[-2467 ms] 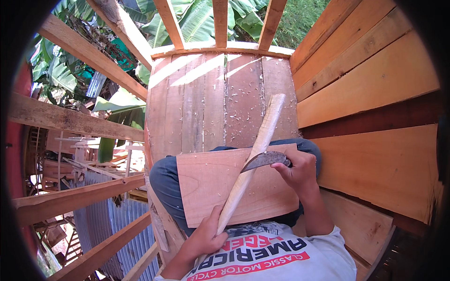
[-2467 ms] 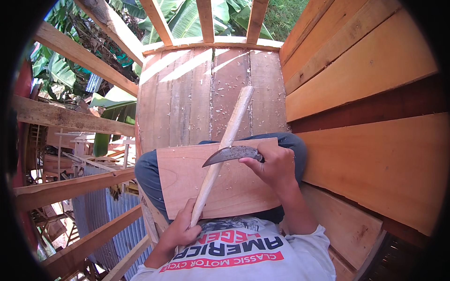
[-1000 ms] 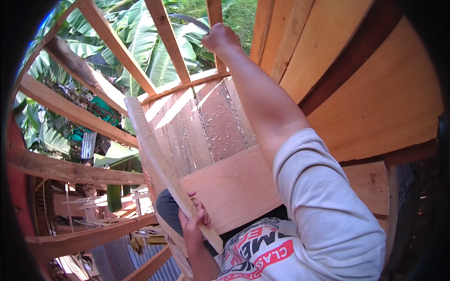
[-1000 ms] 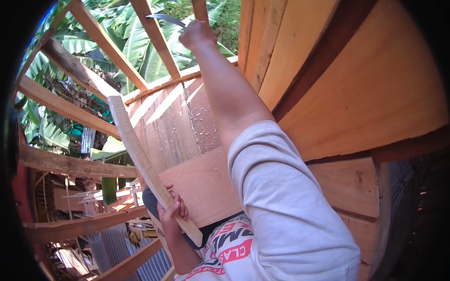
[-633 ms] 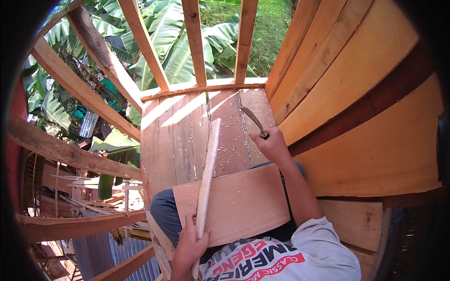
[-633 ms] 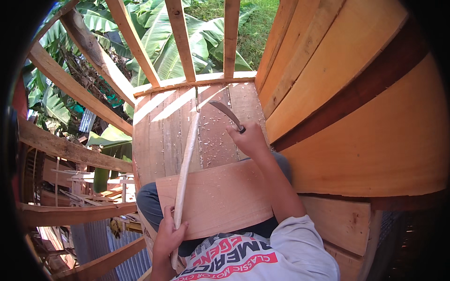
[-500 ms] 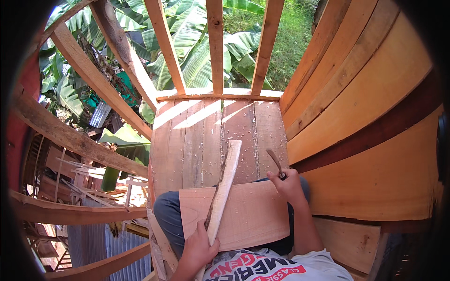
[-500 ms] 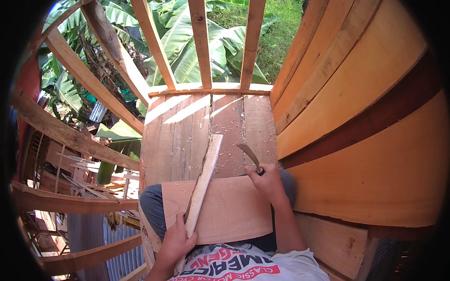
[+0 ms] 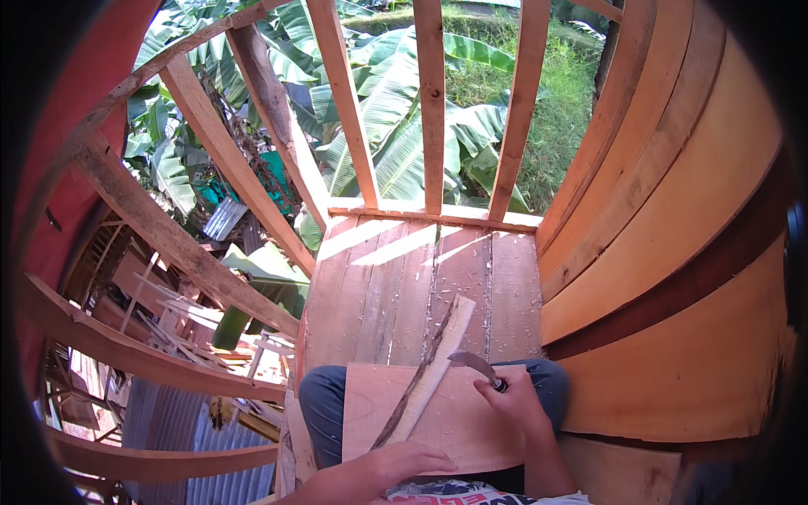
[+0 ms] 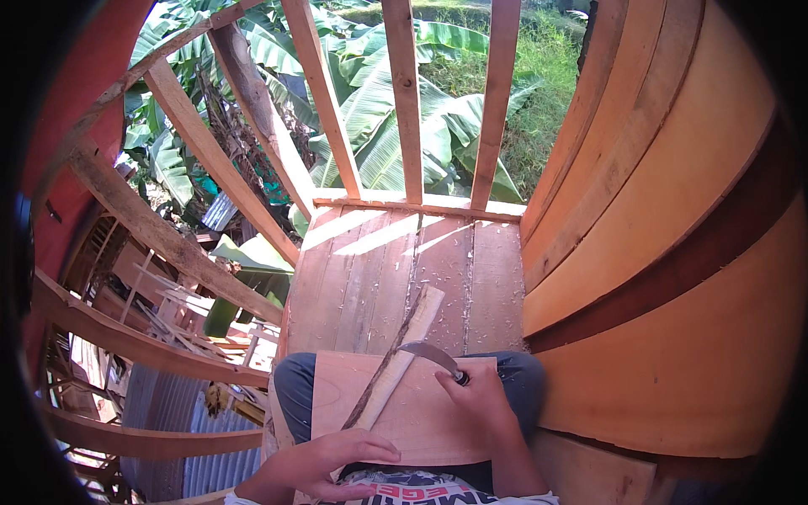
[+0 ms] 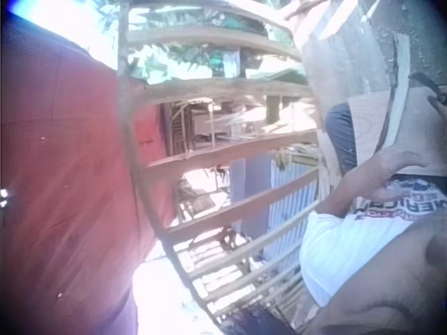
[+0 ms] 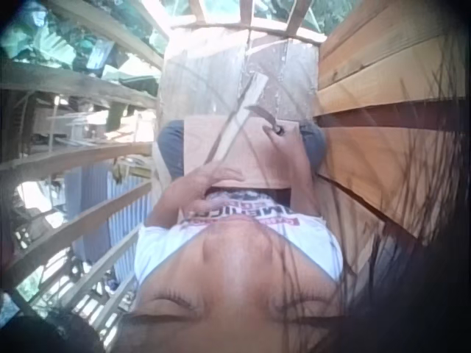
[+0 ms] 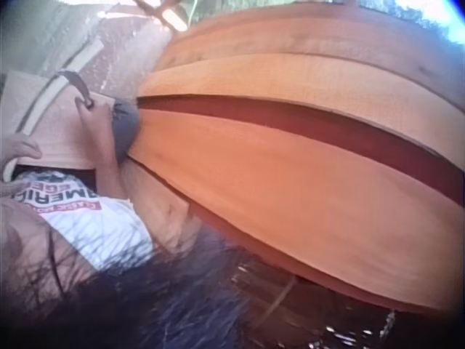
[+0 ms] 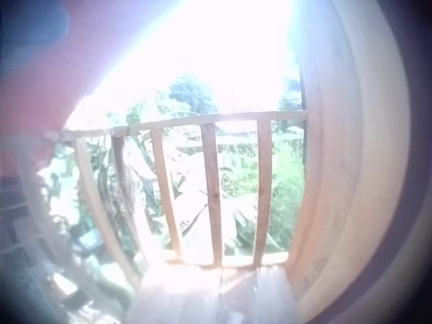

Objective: The person sits on the floor of a wooden structure and uses a curved knife to shave and shape a long piece of wood. They hold the wood against their leg and repeatedly scrape the surface to remove bark and smooth the wood.

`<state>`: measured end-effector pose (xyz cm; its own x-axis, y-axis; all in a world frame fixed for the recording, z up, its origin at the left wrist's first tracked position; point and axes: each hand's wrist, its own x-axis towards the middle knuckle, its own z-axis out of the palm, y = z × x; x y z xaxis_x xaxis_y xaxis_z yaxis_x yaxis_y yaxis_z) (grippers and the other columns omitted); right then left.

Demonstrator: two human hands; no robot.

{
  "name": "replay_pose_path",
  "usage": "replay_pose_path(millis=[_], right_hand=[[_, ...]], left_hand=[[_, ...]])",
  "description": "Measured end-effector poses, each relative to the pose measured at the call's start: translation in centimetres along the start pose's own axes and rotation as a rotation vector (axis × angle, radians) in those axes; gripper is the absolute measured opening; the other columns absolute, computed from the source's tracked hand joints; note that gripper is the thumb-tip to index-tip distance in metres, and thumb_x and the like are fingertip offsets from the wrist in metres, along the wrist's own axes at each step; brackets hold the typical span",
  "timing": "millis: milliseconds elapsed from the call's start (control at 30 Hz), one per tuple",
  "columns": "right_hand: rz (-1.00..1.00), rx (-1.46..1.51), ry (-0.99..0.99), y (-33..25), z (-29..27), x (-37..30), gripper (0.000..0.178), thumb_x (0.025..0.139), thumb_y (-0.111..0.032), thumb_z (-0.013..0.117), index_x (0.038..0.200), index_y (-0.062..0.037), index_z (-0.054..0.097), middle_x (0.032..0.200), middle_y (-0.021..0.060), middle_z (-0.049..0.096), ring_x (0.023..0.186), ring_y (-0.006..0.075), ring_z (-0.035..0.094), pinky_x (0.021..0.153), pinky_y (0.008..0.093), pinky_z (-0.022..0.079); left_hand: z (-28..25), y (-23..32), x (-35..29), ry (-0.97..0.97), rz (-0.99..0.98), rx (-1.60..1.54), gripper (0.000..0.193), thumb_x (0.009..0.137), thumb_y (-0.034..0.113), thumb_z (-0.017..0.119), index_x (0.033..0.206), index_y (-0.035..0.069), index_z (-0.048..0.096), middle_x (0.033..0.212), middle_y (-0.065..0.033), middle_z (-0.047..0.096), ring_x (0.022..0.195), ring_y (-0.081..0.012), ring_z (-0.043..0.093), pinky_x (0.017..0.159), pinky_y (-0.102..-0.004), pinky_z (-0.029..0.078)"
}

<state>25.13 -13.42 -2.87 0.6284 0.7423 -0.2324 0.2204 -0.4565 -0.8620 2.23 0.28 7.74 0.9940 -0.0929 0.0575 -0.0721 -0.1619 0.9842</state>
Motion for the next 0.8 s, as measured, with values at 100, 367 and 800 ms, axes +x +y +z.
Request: replay_pose_path(millis=[100,367,800], right_hand=[[-0.076,-0.011,-0.009,0.4,0.3,-0.3,0.032,0.084,-0.023,0.07,0.068,0.0027,0.061,0.05,-0.0018,0.045,0.051,0.005,0.039,0.047,0.0277,0.031],[0.166,0.176,-0.044,1.5,0.7,-1.8,0.031,0.084,-0.024,0.071,0.065,-0.0012,0.06,0.054,-0.0064,0.045,0.052,0.0038,0.038,0.047,0.0274,0.029],[0.212,0.394,-0.029,2.8,2.2,-0.7,0.029,0.088,-0.021,0.069,0.065,-0.0083,0.056,0.054,-0.0084,0.045,0.049,0.0012,0.038,0.044,0.0224,0.026]], left_hand=[[-0.1,1.3,1.7,-0.389,0.313,-0.569,0.038,0.088,0.024,0.062,0.117,0.0,0.058,0.122,-0.0215,0.054,0.118,-0.0364,0.049,0.103,-0.0451,0.036],[3.8,-1.0,6.4,-0.613,0.398,-0.706,0.038,0.087,0.024,0.062,0.116,0.0,0.058,0.122,-0.0214,0.054,0.118,-0.0364,0.049,0.104,-0.0453,0.035],[9.2,-2.4,10.3,-0.695,0.474,-0.653,0.037,0.087,0.024,0.062,0.116,0.0,0.058,0.122,-0.0214,0.054,0.119,-0.0364,0.049,0.104,-0.0457,0.034]])
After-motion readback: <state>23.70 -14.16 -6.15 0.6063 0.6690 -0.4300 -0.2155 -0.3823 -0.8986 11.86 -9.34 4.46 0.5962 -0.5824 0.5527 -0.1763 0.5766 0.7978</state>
